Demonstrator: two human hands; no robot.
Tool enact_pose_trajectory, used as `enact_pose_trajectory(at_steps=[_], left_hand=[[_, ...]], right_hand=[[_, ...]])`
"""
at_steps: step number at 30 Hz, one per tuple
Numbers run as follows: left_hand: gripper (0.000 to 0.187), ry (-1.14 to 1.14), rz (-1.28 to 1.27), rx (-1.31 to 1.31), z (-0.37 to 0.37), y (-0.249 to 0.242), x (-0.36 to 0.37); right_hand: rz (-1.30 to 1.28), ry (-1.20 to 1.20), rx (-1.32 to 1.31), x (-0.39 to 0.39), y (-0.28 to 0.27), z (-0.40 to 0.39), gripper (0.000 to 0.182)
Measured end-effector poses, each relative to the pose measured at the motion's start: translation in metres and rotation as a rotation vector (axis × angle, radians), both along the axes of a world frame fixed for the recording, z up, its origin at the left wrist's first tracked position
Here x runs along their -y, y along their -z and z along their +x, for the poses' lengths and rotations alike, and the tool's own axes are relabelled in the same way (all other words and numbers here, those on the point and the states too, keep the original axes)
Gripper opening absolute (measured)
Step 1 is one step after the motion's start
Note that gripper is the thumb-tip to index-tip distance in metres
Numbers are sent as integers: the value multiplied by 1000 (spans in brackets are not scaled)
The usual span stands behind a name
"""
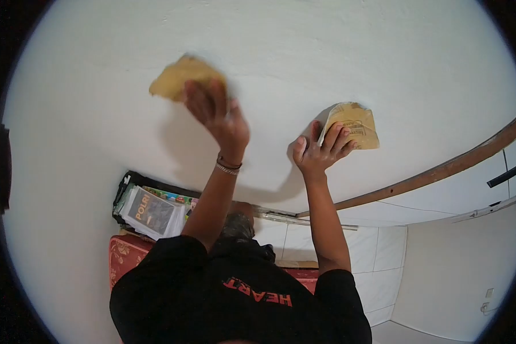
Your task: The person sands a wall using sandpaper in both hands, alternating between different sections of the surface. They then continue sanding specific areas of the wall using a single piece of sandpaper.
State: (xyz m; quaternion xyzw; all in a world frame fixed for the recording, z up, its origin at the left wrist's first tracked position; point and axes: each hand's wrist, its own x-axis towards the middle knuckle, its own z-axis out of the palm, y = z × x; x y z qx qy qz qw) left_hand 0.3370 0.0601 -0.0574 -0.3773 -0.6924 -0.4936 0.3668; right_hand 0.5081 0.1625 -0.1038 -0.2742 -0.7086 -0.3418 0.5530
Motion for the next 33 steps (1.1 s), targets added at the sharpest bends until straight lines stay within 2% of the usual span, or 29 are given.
enact_pose_trajectory(at_steps=[1, 2, 3, 4, 5, 6, 7, 9, 10, 12, 13, 16, 17, 19, 21, 22, 23, 26, 27, 29, 30, 32, 33], left_hand=[[55, 40, 105, 97, -11, 29, -4], [56, 178, 461, 324, -19, 56, -10], [56, -28, 437, 453, -36, 93, -6], [54, 99, 694, 577, -64, 161, -10], [47, 600, 827, 1143, -80, 224, 3], [44, 868, 996, 1807, -95, 284, 17], [44, 866, 998, 1802, -76, 267, 15], [38, 391, 1196, 1709, -54, 225, 0], [38, 380, 1187, 1730, -41, 193, 10], [37, 178, 791, 1171, -41, 116, 8], [38, 213, 634, 782, -48, 110, 3], [41, 50, 516, 262, -7, 3, -13], [52, 98, 261, 261, 10, -14, -4], [55, 58, 7, 81, 24, 7, -8], [56, 258, 321, 257, 12, 64, -20], [49, 149, 512, 476, 15, 68, -14], [44, 82, 525, 536, 7, 107, -15], [33, -99, 262, 642, -30, 309, -24], [33, -102, 257, 639, -21, 298, -10], [37, 165, 787, 1386, -4, 232, 16], [39, 335, 709, 1321, -3, 217, 18], [41, -4, 93, 849, -12, 181, 18], [41, 66, 226, 652, -18, 143, 16]], right_hand=[[5, 10, 8, -1, 1, 1, 39], [7, 20, 18, -1, 2, 1, 39], [7, 22, 27, 1, -3, 1, 39], [42, 2, 45, 4, -9, 1, 39], [71, -27, 59, 6, -10, -1, 40], [65, -33, 59, 8, -7, 0, 40], [54, -12, 60, 10, -5, 1, 40], [66, 18, 56, 1, -7, -3, 40], [25, 17, 43, 1, -1, 1, 41], [16, 36, 34, 0, 1, 1, 42], [24, 33, 46, 0, -3, 1, 42], [59, -17, 67, 3, -6, 0, 44], [42, -12, 68, 4, -5, 1, 44], [34, -4, 72, 1, -3, 3, 44], [21, -6, 19, -4, 2, 3, 39], [22, -5, 22, -4, 1, 2, 39], [21, 1, 29, -3, 1, 2, 39], [19, 0, 34, -2, -2, 3, 38], [24, -7, 32, -1, -2, 3, 39], [50, -19, 28, -3, 1, 3, 40], [75, -26, 35, -5, 0, 3, 47], [-6, -7, 76, 3, 3, 10, 52], [-57, -1, 100, 2, 0, 8, 62]])
